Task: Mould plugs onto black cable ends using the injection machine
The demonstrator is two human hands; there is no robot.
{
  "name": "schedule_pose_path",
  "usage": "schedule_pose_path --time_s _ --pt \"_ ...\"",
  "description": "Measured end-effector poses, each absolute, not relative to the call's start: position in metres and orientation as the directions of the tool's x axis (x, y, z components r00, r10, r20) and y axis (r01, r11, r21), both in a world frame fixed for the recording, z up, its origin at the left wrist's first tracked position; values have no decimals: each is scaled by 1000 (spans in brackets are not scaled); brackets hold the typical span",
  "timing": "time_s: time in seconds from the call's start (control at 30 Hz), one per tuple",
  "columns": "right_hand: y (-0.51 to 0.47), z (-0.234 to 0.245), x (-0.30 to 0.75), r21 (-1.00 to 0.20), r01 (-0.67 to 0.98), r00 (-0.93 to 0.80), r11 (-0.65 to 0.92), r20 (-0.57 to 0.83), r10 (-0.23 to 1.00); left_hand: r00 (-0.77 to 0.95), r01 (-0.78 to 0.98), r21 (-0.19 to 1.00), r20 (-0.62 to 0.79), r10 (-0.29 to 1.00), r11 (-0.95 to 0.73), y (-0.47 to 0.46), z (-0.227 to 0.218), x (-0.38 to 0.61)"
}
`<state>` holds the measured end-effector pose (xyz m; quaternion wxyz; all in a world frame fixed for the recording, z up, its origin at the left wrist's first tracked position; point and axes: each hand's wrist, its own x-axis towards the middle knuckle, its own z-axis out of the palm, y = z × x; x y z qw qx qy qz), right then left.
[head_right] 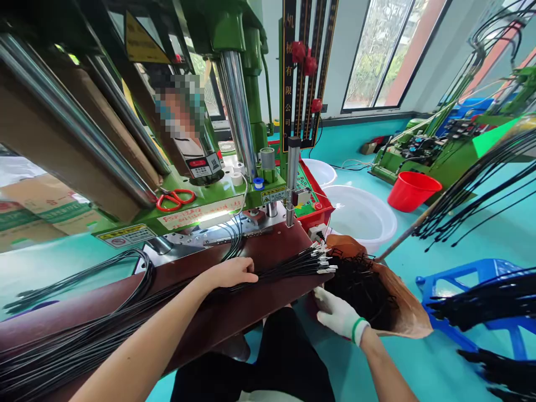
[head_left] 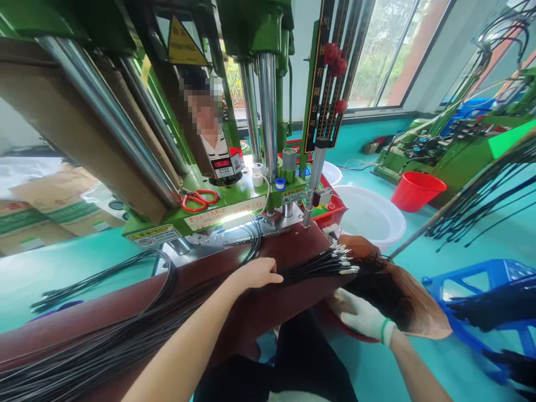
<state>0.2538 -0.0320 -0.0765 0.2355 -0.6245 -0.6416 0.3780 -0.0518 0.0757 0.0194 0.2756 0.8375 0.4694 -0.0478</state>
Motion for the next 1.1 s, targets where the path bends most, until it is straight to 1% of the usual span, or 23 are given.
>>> schedule_pose_path --time_s 0.1,0.23,0.33,0.43,0.5,0.57,0.6,0.67,0.7,0.73,0.8,0.83,0.9,0.93,1.0,1.07,1.1 --pt "-30 -78 245 -764 644 -218 -29 -220 951 609 777 459 -375 699 -430 85 17 -52" --pt "-29 -81 240 -708 706 -255 3 -251 934 650 720 570 -352 674 -397 88 16 -52" --pt "-32 -79 241 -678 735 -279 23 -272 921 608 643 722 -278 744 -256 87 24 -57" --pt "-36 -68 239 -649 759 -307 48 -292 906 550 458 885 -209 808 -82 84 44 -66" --pt "-38 -55 235 -683 728 -355 69 -288 889 569 340 940 -191 800 -17 80 59 -72" --pt "-41 -38 228 -799 596 -458 72 -266 848 592 265 964 -180 785 22 74 73 -77" --pt "-41 -29 223 -872 486 -525 52 -244 815 592 236 971 -173 787 36 71 78 -79" --pt "-39 -13 209 -978 203 -650 -44 -168 741 577 180 982 -158 801 64 65 84 -80" --pt "-37 -6 201 -993 47 -683 -106 -109 722 568 158 985 -152 809 74 62 85 -80" --pt "-32 1 191 -981 -107 -685 -159 -43 727 563 148 986 -147 813 76 59 85 -78" --pt "-18 10 171 -906 -377 -596 -192 79 799 556 166 985 -140 819 56 53 83 -74" --pt "-8 14 161 -862 -479 -515 -165 124 848 549 190 981 -138 824 38 51 82 -71" --pt "12 21 144 -780 -622 -330 -66 185 926 522 240 971 -134 842 6 47 78 -64" --pt "22 24 137 -739 -674 -242 -17 198 950 505 261 965 -131 853 -6 46 76 -61" --pt "39 30 127 -678 -733 -102 42 170 980 485 303 952 -114 867 -44 44 71 -56" --pt "49 35 121 -668 -741 -8 64 104 995 476 349 931 -75 876 -110 43 65 -53" --pt "51 36 120 -684 -725 36 77 75 997 466 370 917 -46 883 -147 42 62 -52"
